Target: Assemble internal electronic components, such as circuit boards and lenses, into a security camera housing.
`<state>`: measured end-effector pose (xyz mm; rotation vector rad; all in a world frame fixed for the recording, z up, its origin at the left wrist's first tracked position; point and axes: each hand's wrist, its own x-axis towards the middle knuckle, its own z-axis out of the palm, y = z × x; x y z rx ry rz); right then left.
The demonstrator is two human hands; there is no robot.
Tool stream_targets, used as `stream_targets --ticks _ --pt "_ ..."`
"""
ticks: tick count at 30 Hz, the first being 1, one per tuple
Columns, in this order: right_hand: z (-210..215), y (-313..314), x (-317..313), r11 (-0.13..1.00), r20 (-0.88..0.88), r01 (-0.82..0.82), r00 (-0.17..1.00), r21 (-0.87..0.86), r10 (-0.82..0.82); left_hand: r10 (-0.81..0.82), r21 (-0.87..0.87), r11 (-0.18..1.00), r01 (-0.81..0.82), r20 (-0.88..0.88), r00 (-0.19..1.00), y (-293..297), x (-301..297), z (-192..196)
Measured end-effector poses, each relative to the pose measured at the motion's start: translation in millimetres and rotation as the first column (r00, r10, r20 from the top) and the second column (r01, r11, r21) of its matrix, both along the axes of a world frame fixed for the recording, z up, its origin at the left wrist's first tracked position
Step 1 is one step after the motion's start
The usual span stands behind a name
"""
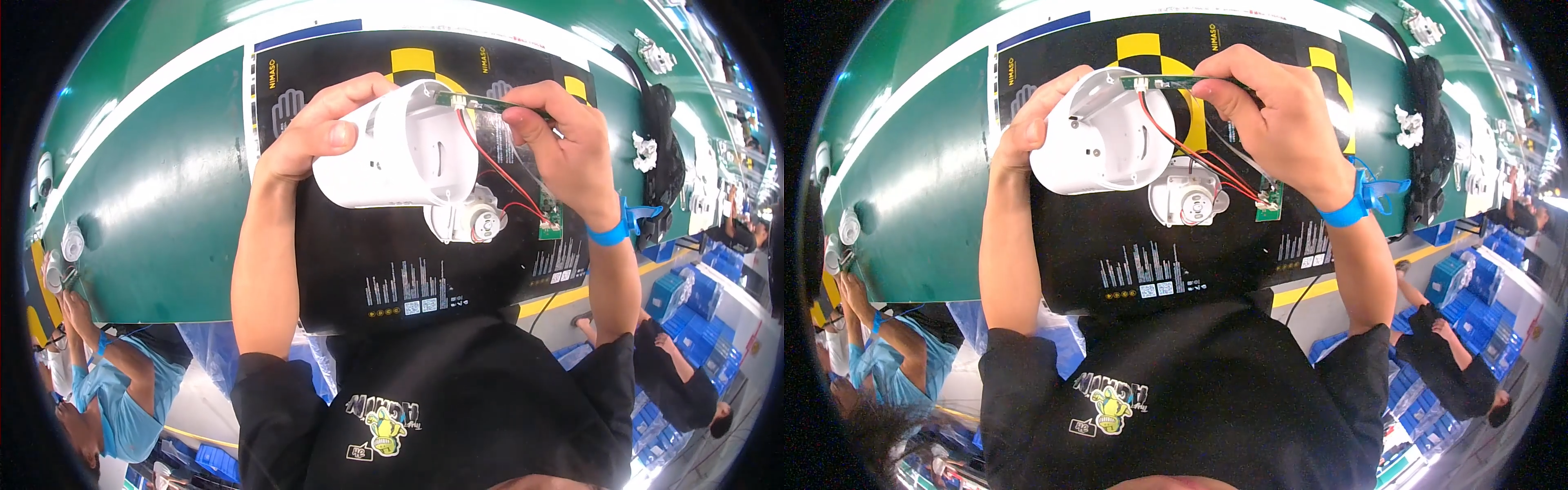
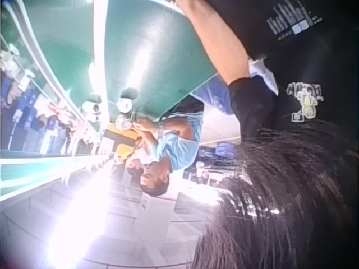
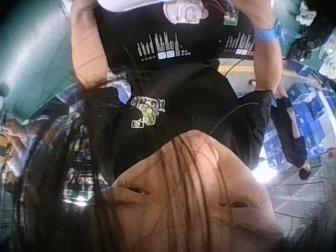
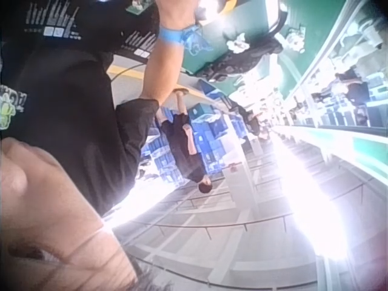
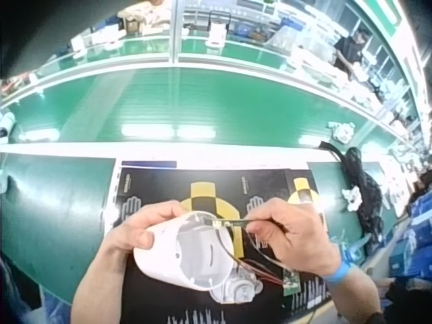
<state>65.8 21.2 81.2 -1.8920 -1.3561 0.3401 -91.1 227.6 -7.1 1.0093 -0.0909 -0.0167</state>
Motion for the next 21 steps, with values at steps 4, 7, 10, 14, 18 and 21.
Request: stream_targets --ticks 4,7,10,14,18,21 --pt "16 7 7 0.994 0.227 -0.102 0.968 -0.038 0.108 -0.007 -0.003 1.000 0.007 -0.022 1.000 0 0 0" --pt "28 14 8 0.981 0.313 -0.180 0.930 -0.073 0.194 -0.029 0.013 0.999 0.029 -0.023 0.999 3 -1 1" --pt "37 18 8 0.971 0.257 -0.166 0.944 -0.174 0.208 -0.012 0.001 1.000 0.012 -0.025 1.000 4 -2 0" --pt "33 14 4 0.973 0.193 -0.135 0.966 -0.186 0.171 -0.003 -0.016 1.000 0.002 -0.012 1.000 1 -2 0" --pt "26 10 0 0.991 0.180 -0.092 0.978 -0.095 0.108 -0.014 0.010 1.000 0.013 0.002 1.000 1 1 -1" --pt "31 10 -4 0.989 0.195 -0.073 0.976 -0.130 0.098 -0.025 0.044 0.999 0.024 0.006 1.000 3 -1 0"
